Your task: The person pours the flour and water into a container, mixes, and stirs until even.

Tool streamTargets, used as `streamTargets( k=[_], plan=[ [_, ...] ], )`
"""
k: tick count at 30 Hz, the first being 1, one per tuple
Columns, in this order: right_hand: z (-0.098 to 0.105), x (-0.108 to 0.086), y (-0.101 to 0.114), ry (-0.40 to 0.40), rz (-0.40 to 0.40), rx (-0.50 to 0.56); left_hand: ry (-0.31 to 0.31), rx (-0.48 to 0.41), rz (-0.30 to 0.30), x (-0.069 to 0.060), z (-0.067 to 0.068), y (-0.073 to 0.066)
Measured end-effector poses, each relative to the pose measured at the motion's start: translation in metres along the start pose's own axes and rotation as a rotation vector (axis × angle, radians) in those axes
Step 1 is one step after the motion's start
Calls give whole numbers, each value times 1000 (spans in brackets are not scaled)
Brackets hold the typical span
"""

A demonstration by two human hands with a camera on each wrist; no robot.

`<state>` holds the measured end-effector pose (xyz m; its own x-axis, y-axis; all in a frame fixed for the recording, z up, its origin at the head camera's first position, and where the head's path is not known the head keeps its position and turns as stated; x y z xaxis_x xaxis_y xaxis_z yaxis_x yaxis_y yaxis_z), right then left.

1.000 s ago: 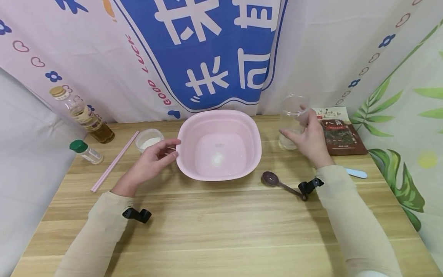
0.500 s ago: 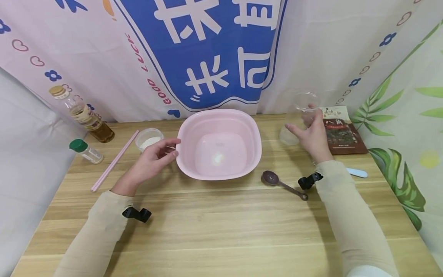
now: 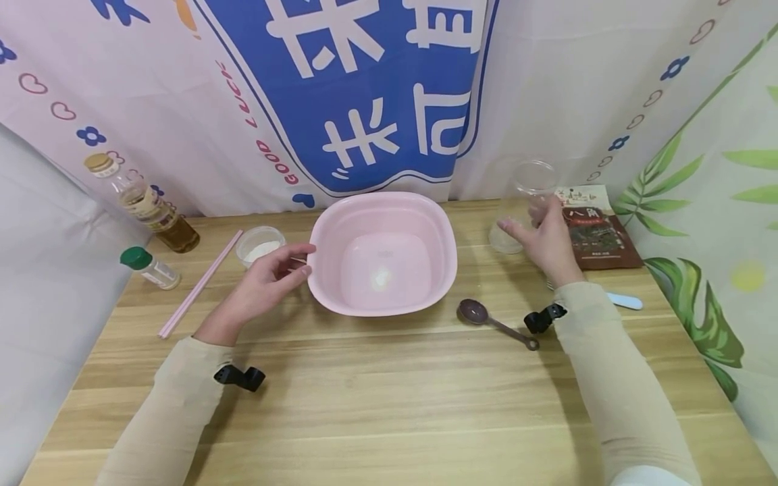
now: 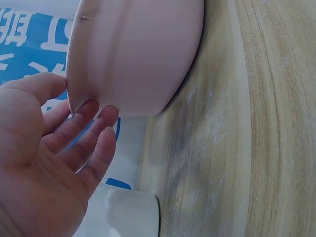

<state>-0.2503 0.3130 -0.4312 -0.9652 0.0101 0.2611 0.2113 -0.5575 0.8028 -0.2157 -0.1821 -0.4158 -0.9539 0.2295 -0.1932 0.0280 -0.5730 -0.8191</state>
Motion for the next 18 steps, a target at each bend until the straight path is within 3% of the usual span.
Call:
streamTargets(
  k=[13,18],
  plan=[
    [13,-28,4,10,8,72,-3,-12,-7,-1,-1,3],
    [14,-42,4,14,-4,38,-1,-13,-13,-1,-1,3]
  ],
)
Point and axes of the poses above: each hand's wrist, its own x-axis towards the middle knuckle, its own z-axis out of the back of the hand, y = z × x, the point moved 3 cm from there along x, towards the middle knuckle, and after that the axes turned 15 degrees about z, right-handed, at the moved point
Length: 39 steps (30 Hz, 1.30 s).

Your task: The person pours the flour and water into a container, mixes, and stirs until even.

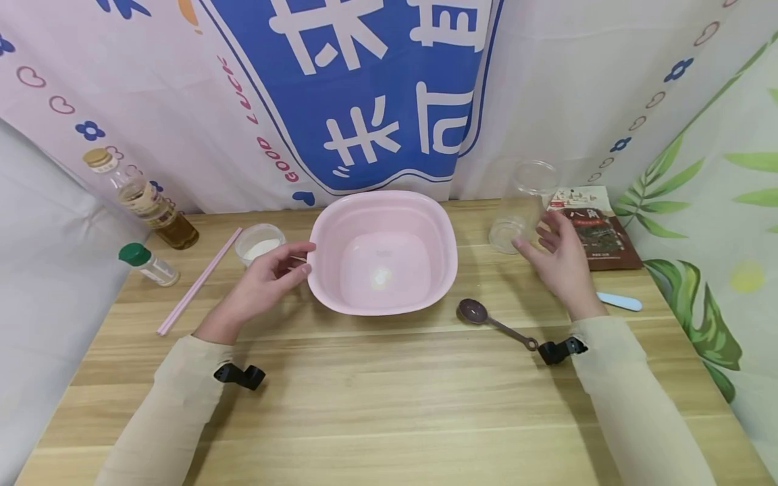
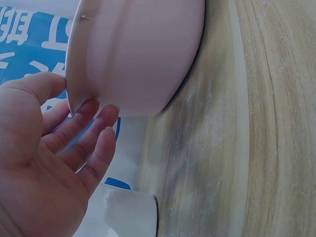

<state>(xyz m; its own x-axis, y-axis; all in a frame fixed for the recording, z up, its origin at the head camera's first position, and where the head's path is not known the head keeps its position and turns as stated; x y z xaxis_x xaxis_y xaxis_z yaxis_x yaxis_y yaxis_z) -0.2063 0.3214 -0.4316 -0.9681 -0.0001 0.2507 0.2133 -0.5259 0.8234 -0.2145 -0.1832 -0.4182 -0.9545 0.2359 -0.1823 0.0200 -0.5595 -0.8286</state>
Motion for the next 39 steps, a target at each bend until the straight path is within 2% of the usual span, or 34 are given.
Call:
streamTargets(
  k=[6,10,13,17,20,28,31,35,39],
  plan=[
    [-4,-17,-1,-11,17,-9,8,0,7,0,-1,0],
    [-8,-33,-1,23,37,-2,16,-4,11,-1,-2,1],
    [-9,-46,-1,84,85,-65,21,-8,12,-2,-4,1],
    [-10,-59,1,173,195,-187,20,-12,7,-2,-4,1],
    [-11,-66,4,230,247,-228,16,-15,11,-2,-3,0],
    [-10,-79,2,432,199,-283,10,-16,7,1,-1,-1],
    [-12,-84,0,489,261,-274,9,-10,7,1,-1,0],
    [-14,-90,2,498,390,-323,7,-4,11,1,0,1],
    [-16,-91,3,486,424,-381,11,-8,14,1,0,1]
  ],
)
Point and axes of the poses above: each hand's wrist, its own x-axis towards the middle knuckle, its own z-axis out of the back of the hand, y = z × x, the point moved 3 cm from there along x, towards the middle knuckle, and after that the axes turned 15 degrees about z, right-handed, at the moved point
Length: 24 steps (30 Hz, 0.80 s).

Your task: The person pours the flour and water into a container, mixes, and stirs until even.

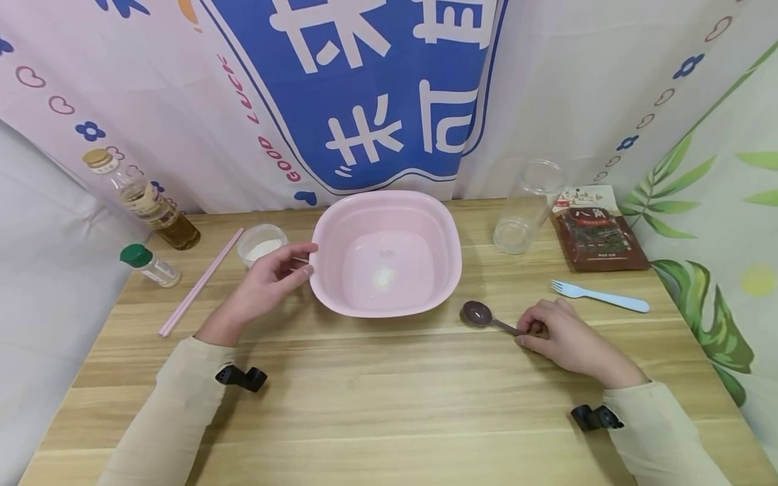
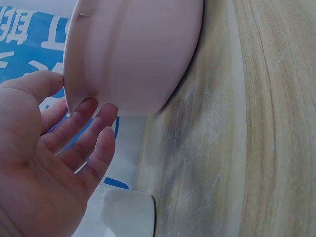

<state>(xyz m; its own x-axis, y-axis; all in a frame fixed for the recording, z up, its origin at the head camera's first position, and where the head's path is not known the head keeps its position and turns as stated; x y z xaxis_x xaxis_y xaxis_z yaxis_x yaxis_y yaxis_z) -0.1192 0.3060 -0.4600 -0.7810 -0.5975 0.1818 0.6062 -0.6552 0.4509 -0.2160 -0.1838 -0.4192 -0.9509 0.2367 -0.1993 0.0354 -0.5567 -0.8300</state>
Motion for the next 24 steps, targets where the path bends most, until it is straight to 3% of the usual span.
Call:
streamTargets(
  k=[12,15,24],
  plan=[
    [3,1,-1,-63,106,22,1,3,7,0,0,-1],
    [6,1,-3,-45,92,82,2,8,7,0,0,-1],
    [18,-1,-3,-8,-61,232,1,10,8,0,0,-1]
  ],
)
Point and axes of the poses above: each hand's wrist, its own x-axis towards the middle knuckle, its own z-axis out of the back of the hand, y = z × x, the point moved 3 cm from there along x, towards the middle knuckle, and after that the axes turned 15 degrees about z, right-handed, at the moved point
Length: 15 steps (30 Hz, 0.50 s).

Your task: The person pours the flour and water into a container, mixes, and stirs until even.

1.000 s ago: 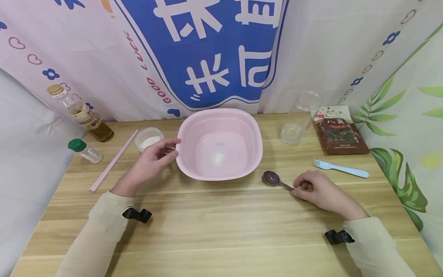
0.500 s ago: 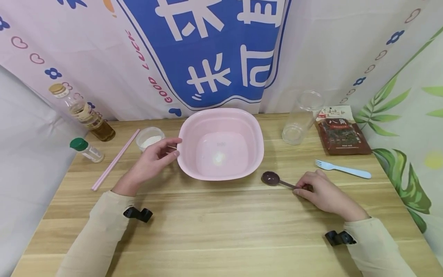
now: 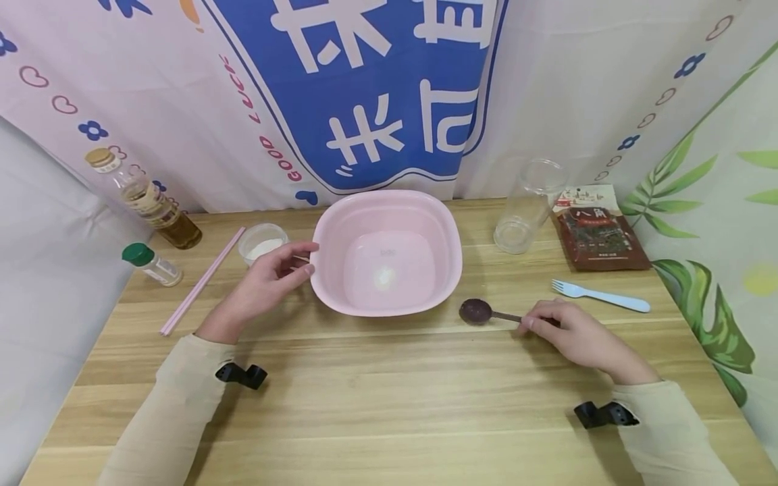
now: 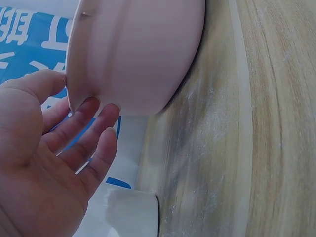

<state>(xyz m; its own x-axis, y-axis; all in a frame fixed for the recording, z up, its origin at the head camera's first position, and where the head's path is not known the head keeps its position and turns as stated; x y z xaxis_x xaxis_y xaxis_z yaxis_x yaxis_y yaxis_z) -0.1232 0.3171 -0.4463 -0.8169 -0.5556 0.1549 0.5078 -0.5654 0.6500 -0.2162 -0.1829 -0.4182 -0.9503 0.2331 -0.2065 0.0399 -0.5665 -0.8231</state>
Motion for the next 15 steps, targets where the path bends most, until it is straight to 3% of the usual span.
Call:
streamTargets(
  k=[9,15],
  plan=[
    [10,0,0,-62,-91,80,4,-6,0,-1,-1,0],
    [20,4,4,-149,-144,127,6,-8,2,-1,-1,0]
  ],
)
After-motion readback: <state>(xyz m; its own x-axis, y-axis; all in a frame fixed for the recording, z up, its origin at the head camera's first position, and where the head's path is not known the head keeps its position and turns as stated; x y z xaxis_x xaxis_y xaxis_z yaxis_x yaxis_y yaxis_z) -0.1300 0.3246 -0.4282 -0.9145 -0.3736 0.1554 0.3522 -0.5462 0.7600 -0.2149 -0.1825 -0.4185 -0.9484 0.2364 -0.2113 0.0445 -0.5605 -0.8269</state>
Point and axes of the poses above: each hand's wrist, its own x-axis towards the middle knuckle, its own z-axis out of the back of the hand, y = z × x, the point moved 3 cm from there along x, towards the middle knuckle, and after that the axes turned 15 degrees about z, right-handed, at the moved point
